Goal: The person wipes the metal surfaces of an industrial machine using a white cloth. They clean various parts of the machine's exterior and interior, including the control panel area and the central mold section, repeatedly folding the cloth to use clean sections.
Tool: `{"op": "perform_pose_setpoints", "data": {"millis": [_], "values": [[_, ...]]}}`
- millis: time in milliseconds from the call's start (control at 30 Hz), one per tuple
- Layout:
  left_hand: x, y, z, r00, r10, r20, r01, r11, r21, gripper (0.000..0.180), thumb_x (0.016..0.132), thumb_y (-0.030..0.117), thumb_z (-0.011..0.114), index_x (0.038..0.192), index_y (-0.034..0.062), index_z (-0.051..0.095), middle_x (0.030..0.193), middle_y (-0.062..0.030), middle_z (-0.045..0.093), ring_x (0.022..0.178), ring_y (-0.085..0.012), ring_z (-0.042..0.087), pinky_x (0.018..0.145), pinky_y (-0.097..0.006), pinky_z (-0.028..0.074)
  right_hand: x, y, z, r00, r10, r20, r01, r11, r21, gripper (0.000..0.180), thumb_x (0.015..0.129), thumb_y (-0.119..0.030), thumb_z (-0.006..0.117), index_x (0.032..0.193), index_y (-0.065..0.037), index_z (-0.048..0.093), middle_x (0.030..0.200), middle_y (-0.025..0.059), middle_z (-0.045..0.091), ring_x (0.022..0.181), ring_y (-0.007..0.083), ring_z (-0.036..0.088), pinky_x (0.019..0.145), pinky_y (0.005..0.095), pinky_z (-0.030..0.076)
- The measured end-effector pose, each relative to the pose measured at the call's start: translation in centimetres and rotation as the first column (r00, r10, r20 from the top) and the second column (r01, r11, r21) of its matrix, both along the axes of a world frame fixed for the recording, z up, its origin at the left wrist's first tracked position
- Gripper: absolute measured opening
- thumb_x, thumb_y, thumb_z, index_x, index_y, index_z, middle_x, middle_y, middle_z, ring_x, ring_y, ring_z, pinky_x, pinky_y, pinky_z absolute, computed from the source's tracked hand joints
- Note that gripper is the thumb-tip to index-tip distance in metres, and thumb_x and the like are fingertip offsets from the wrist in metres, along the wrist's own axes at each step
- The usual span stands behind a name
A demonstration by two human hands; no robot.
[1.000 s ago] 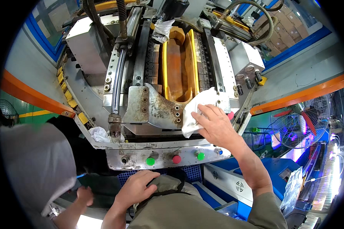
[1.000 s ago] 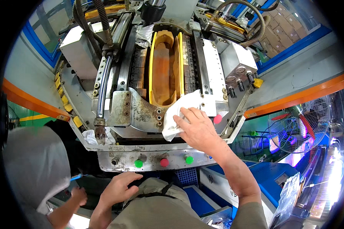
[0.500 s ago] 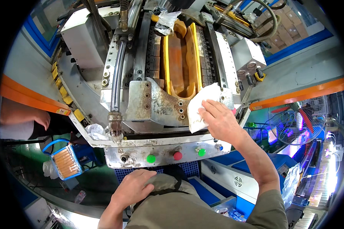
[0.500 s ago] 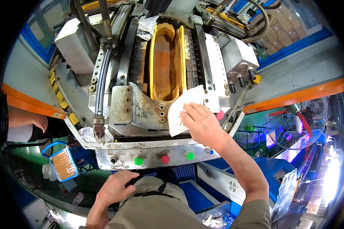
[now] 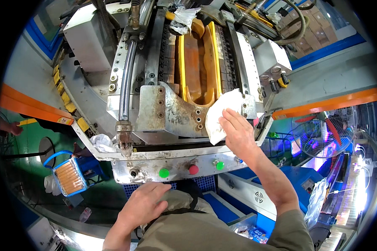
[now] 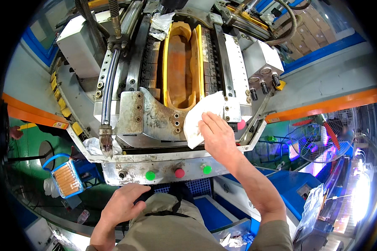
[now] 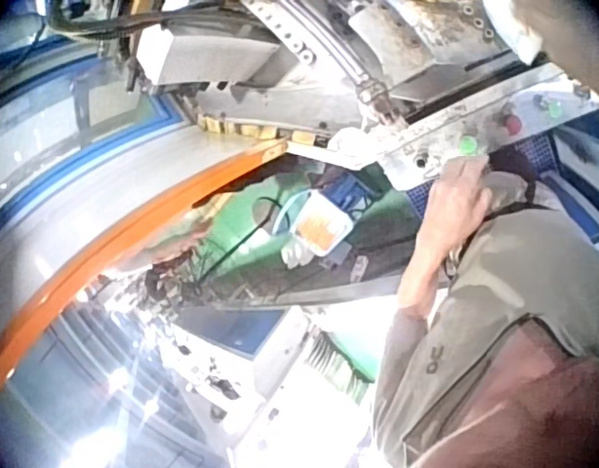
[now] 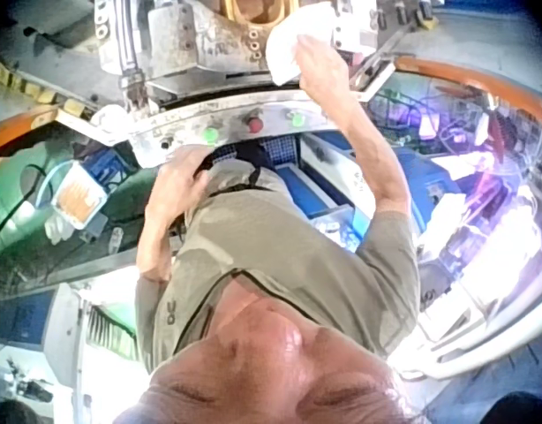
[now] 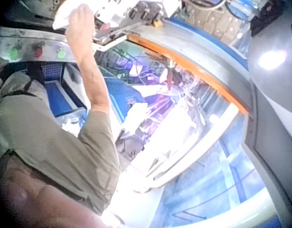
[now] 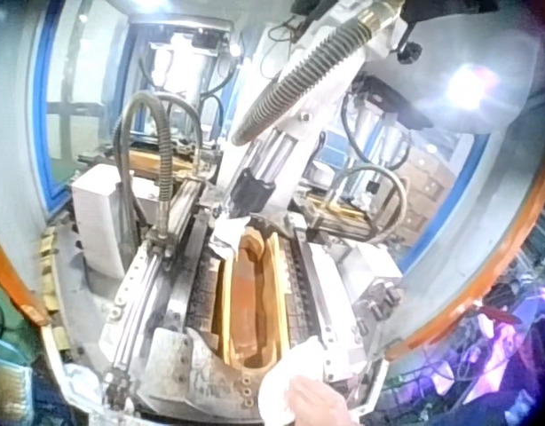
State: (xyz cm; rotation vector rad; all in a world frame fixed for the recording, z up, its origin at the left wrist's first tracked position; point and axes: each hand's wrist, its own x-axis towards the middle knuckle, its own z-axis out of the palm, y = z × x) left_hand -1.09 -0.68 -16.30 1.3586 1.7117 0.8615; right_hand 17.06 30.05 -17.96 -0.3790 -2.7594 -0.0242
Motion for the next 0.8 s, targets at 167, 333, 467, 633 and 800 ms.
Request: {"op": "perform_pose_setpoints", "data": {"millis": [167, 333, 467, 633, 800], "values": [[-1.5, 0.9, 1.6, 0.987, 0.142, -0.081, -0.120, 0.965, 0.232, 0.051, 0.067, -0.003, 0.070, 0.118, 0.0023, 0.063, 0.112, -0.0184, 0.066, 0.105, -0.0391, 0.063, 0.092, -0.043, 0.053, 2.1, -3.0, 1.0, 1.000, 0.008, 0.004, -0.007, 0.988, -0.153, 0.025, 0.074, 0.007, 0.065, 0.098, 0.001, 0.067, 0.105, 0.0177, 0.069, 0.108, 0.0372, 0.065, 0.094, 0.0424, 0.053], [-3.2, 1.5, 2.8, 0.970, 0.204, -0.128, -0.142, 0.913, 0.382, 0.054, 0.065, -0.005, 0.070, 0.118, 0.0006, 0.062, 0.114, -0.0204, 0.065, 0.108, -0.0416, 0.062, 0.093, -0.045, 0.052, 5.6, -0.6, 5.1, 0.800, -0.572, 0.179, 0.432, 0.343, -0.834, 0.020, 0.087, 0.003, 0.058, 0.105, -0.001, 0.067, 0.106, 0.0101, 0.070, 0.097, 0.0188, 0.069, 0.081, 0.0352, 0.056], [-3.9, 1.6, 2.7, 0.962, 0.224, -0.156, -0.139, 0.895, 0.425, 0.053, 0.065, -0.005, 0.070, 0.118, 0.0000, 0.062, 0.115, -0.0201, 0.065, 0.109, -0.0419, 0.062, 0.094, -0.046, 0.052, 4.7, 4.3, 9.6, 0.578, -0.794, -0.186, -0.077, 0.173, -0.982, 0.031, 0.095, -0.002, 0.053, 0.125, 0.001, 0.059, 0.114, 0.0120, 0.068, 0.098, 0.0228, 0.070, 0.084, 0.0347, 0.057], [-4.2, 2.7, 3.1, 0.950, 0.228, -0.215, -0.102, 0.874, 0.474, 0.054, 0.065, -0.004, 0.071, 0.117, 0.0002, 0.063, 0.116, -0.0190, 0.065, 0.111, -0.0411, 0.062, 0.095, -0.046, 0.052, 2.1, 2.6, 10.2, 0.729, -0.525, -0.440, 0.314, 0.827, -0.466, 0.032, 0.091, 0.007, 0.051, 0.121, 0.002, 0.062, 0.109, 0.0151, 0.069, 0.097, 0.0233, 0.070, 0.082, 0.0341, 0.057], [-3.9, 4.3, 3.3, 0.932, 0.219, -0.289, -0.065, 0.886, 0.460, 0.053, 0.064, -0.003, 0.073, 0.116, 0.0002, 0.064, 0.116, -0.0171, 0.065, 0.113, -0.0396, 0.061, 0.096, -0.045, 0.051, -2.5, -0.2, 1.8, 0.936, -0.291, 0.200, 0.312, 0.947, -0.081, 0.015, 0.083, 0.002, 0.054, 0.096, -0.001, 0.061, 0.103, 0.0221, 0.068, 0.099, 0.0398, 0.065, 0.088, 0.0462, 0.052]]}}
